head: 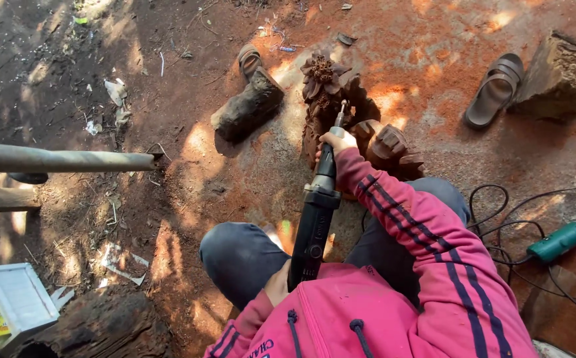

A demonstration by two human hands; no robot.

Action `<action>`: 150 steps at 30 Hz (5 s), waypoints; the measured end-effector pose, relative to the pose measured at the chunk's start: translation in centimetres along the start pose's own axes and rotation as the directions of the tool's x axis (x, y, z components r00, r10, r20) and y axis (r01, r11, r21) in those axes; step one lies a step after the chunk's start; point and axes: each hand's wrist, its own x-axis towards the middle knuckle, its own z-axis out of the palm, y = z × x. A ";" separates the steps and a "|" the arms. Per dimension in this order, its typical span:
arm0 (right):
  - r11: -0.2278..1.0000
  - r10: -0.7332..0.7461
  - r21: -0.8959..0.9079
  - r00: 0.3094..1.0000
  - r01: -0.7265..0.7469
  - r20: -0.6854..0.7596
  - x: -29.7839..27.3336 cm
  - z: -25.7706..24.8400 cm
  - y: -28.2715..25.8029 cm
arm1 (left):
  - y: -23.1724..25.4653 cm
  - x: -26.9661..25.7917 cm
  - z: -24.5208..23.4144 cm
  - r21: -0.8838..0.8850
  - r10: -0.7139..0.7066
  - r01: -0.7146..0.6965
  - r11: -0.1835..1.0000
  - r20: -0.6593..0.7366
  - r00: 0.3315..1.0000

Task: Carving details into a wooden sculpture using a power carving tool

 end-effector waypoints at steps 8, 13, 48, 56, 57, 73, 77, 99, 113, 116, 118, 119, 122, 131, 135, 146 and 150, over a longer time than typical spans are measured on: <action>0.999 -0.003 0.034 1.000 0.002 0.024 0.5 0.4 -1.1 | 0.8 5.6 1.6 -0.388 0.232 -0.204 0.899 0.025 0.972; 1.000 -0.021 0.012 0.999 0.021 0.027 0.5 0.4 -1.3 | 3.0 6.4 3.4 -0.843 0.149 -0.114 0.526 -0.041 0.988; 0.992 -0.057 -0.107 0.998 0.060 0.038 2.9 0.6 -3.6 | 2.0 9.7 4.2 -0.863 0.154 -0.138 0.486 -0.071 0.986; 0.994 -0.021 -0.104 0.999 0.026 0.045 1.6 0.7 -3.9 | 1.4 9.3 4.5 -0.871 0.141 -0.140 0.470 -0.082 0.987; 0.995 -0.017 -0.099 0.999 0.021 0.044 1.3 0.8 -3.9 | 1.6 9.1 4.4 -0.870 0.138 -0.143 0.473 -0.087 0.987; 0.989 -0.008 -0.147 0.997 0.019 0.073 3.6 0.6 -4.8 | 4.8 9.7 4.3 -0.884 0.129 -0.136 0.447 -0.087 0.988; 0.992 0.020 -0.126 0.997 -0.011 0.072 2.1 1.0 -4.9 | 5.0 8.7 4.1 -0.869 0.101 -0.126 0.478 -0.088 0.991; 0.995 0.021 -0.103 0.993 -0.009 0.113 6.4 -1.6 -3.6 | 6.2 9.6 4.6 -0.878 0.016 -0.124 0.462 -0.132 0.991; 0.998 0.058 -0.034 0.998 -0.057 0.013 0.4 1.4 -7.1 | 8.1 9.8 3.6 -0.578 -0.019 -0.129 0.806 -0.242 0.970; 0.997 0.070 -0.041 0.997 -0.069 0.024 -0.2 1.7 -7.3 | 8.2 9.7 3.5 -0.575 -0.027 -0.109 0.811 -0.222 0.975; 0.996 0.082 -0.047 0.996 -0.081 0.025 0.5 1.2 -6.9 | 7.9 9.8 3.8 -0.580 -0.036 -0.095 0.809 -0.210 0.977; 0.996 0.077 -0.057 0.996 -0.075 0.037 1.4 0.6 -6.4 | 7.6 9.9 4.0 -0.592 -0.035 -0.099 0.800 -0.210 0.977; 0.996 0.034 -0.086 0.996 -0.027 0.080 3.3 -0.8 -5.0 | 9.6 8.2 4.0 -0.639 -0.038 -0.106 0.762 -0.207 0.978; 0.997 0.060 -0.045 0.994 -0.056 0.094 1.6 0.4 -6.8 | 8.8 9.8 3.2 -0.542 -0.035 -0.090 0.835 -0.215 0.976; 0.998 0.045 -0.057 0.994 -0.040 0.096 2.0 0.4 -7.1 | 8.5 10.5 3.5 -0.528 -0.041 -0.082 0.845 -0.218 0.975; 0.994 -0.022 -0.109 0.996 0.032 0.091 4.8 -1.3 -4.5 | 10.0 7.7 3.2 -0.744 -0.066 -0.089 0.662 -0.177 0.982; 0.997 0.015 -0.070 0.998 -0.011 0.057 5.5 -1.5 -4.5 | 8.0 10.1 3.2 -0.614 -0.021 -0.110 0.782 -0.202 0.979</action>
